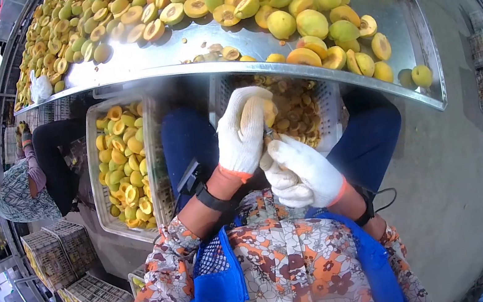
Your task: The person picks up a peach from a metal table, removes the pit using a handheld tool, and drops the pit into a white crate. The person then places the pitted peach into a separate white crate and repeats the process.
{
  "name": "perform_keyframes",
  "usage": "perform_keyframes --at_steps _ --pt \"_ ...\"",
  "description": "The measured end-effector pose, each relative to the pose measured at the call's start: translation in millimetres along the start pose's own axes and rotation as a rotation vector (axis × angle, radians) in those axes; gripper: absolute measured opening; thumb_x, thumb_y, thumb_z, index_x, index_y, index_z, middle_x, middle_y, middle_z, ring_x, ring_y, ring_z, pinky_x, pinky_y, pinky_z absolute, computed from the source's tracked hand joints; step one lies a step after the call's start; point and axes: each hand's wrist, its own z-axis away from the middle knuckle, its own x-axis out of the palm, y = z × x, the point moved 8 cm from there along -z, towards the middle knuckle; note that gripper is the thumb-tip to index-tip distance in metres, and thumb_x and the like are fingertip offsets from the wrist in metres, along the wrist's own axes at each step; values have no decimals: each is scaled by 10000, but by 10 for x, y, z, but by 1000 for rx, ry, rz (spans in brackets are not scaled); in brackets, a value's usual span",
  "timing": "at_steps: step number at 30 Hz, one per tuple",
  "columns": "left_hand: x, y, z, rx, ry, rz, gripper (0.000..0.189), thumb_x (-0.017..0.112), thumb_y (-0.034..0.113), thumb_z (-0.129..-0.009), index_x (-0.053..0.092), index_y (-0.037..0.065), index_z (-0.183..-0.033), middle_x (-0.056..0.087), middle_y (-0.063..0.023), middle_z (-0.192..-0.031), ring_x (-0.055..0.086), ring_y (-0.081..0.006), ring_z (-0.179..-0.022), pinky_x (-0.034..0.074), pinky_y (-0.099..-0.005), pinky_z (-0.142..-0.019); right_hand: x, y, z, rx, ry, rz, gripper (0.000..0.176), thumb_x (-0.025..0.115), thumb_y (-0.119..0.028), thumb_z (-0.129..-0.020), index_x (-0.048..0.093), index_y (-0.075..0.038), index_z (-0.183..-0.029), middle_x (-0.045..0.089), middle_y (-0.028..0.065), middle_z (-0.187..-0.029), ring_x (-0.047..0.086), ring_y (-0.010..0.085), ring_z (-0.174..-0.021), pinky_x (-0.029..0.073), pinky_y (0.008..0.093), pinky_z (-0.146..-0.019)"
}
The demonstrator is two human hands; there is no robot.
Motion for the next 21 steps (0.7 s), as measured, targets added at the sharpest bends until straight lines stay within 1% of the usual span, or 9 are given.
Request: perform_keyframes --at_steps 2,4,8,10,12,13,16,17,21 --pt "-33 -36 -47 20 -27 -31 286 471 242 -1077 641 14 -1107 682 -69 -943 636 -112 -847 505 -266 -777 16 9 -12 50 -94 -146 284 484 -389 -1088 578 -142 -984 421 -66 -622 325 33 -382 246 199 -353" --pt "85 -198 -58 -145 -247 442 331 461 293 -1086 635 13 -1118 689 -89 -953 637 -123 -838 506 -270 -760 29 18 -20 53 -121 -161 295 480 -397 -1088 589 -141 -991 422 -70 -625 322 28 -386 245 196 -354" --pt "6 -236 -42 2 -72 158 448 439 409 -1086 622 1 -1116 688 -93 -939 642 -144 -828 515 -281 -759 -16 93 -111 116 -187 -277 326 465 -416 -1090 620 -136 -1024 418 -76 -631 319 20 -396 246 190 -358" --pt "0 -269 -128 -48 -137 232 454 455 421 -1079 622 -1 -1109 682 -96 -923 641 -149 -824 516 -284 -757 -18 82 -114 120 -196 -300 336 460 -421 -1090 625 -134 -1031 416 -78 -630 321 19 -396 250 190 -359" --pt "164 -392 -110 -254 -420 619 419 485 388 -1072 622 -6 -1111 678 -101 -936 643 -155 -833 518 -287 -766 -16 99 -114 129 -209 -320 345 455 -425 -1091 630 -132 -1038 414 -80 -630 323 19 -396 255 189 -360" --pt "149 -373 -121 -225 -480 569 409 490 382 -1067 624 -4 -1092 676 -112 -939 641 -164 -820 523 -292 -765 1 129 -107 149 -234 -358 350 451 -425 -1092 632 -128 -1044 415 -79 -629 324 19 -394 258 190 -358" --pt "83 -339 -174 -72 -431 269 446 470 418 -1064 624 0 -1062 675 -121 -916 637 -172 -787 526 -297 -754 -6 148 -126 148 -235 -357 359 444 -424 -1094 635 -123 -1049 417 -76 -627 325 20 -389 259 191 -354" --pt "62 -325 -167 -63 -368 222 488 446 442 -1071 649 -1 -1045 688 -99 -912 638 -134 -816 519 -281 -760 -25 130 -144 120 -215 -314 363 442 -423 -1094 636 -120 -1049 417 -74 -626 326 22 -386 258 192 -351" --pt "93 -382 -156 -207 -402 486 499 439 448 -1071 647 -4 -1038 685 -107 -913 640 -148 -814 521 -288 -760 -13 125 -178 103 -216 -271 365 441 -425 -1094 638 -121 -1050 415 -71 -622 326 25 -382 253 195 -347"
